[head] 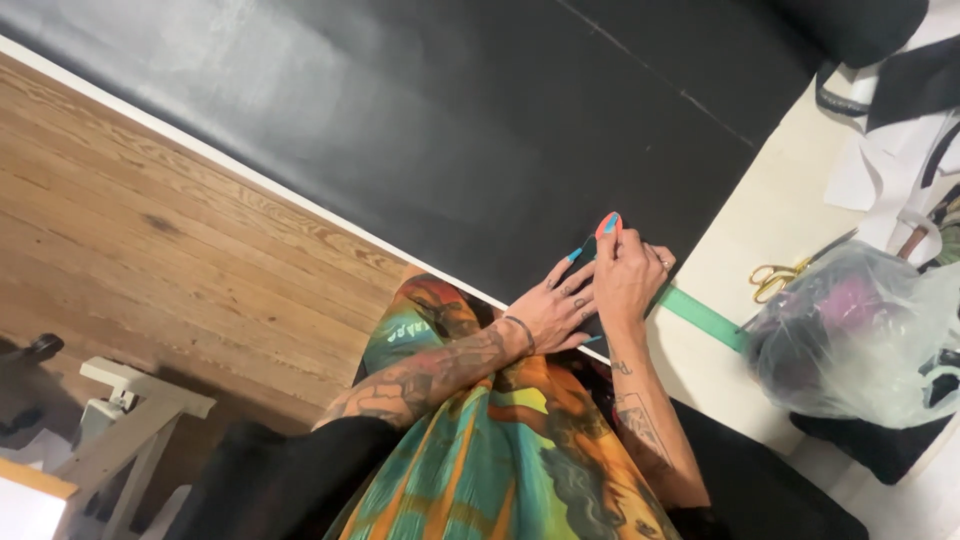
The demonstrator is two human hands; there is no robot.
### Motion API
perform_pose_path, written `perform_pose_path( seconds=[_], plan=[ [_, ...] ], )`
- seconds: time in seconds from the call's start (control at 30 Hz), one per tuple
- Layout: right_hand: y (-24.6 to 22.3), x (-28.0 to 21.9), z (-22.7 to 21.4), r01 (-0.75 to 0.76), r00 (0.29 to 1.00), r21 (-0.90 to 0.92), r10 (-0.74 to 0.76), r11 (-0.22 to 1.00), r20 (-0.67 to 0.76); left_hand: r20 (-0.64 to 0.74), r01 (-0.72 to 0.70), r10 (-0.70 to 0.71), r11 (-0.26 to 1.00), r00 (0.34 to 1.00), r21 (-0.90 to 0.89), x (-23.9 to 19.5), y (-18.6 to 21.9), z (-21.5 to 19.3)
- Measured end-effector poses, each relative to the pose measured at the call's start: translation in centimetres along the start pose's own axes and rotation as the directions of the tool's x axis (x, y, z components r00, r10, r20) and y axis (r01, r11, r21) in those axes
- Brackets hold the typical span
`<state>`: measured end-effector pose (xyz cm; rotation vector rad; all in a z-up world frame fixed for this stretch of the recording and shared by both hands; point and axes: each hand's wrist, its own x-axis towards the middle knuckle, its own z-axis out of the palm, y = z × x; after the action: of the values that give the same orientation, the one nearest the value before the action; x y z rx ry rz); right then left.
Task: Marking straight lines on a large piece of black leather using a ruler and tailor's chalk
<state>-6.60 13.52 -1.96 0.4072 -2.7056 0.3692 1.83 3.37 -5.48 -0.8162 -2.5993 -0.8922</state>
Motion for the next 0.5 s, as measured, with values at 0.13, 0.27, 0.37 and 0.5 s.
perform_pose_path(
  seconds=[0.13, 0.27, 0.37, 0.5],
  plan=[
    [-0.8, 0.2, -0.6, -0.01, 1.0, -0.051, 0.01, 0.999, 0.003, 0.005, 0.012, -0.012, 0.999, 1.0, -0.033, -0.1, 0.2, -0.1],
    [-0.9, 0.7, -0.2, -0.008, 1.0, -0.027, 0.008, 1.0, -0.013, -0.001, -0.003, 0.003, 1.0, 1.0, 0.008, 0.5, -0.4, -0.9],
    [-0.7, -0.4, -0.5, -0.03, 0.999, -0.031, 0.031, 0.999, 0.023, -0.005, 0.018, -0.018, 0.999, 1.0, -0.046, -0.3, 0.4, -0.1],
    [-0.8, 0.5, 0.2, -0.027, 0.999, -0.018, 0.027, 0.999, -0.019, -0.045, -0.001, -0.001, 0.999, 0.999, -0.048, -0.2, -0.2, 0.6]
  ],
)
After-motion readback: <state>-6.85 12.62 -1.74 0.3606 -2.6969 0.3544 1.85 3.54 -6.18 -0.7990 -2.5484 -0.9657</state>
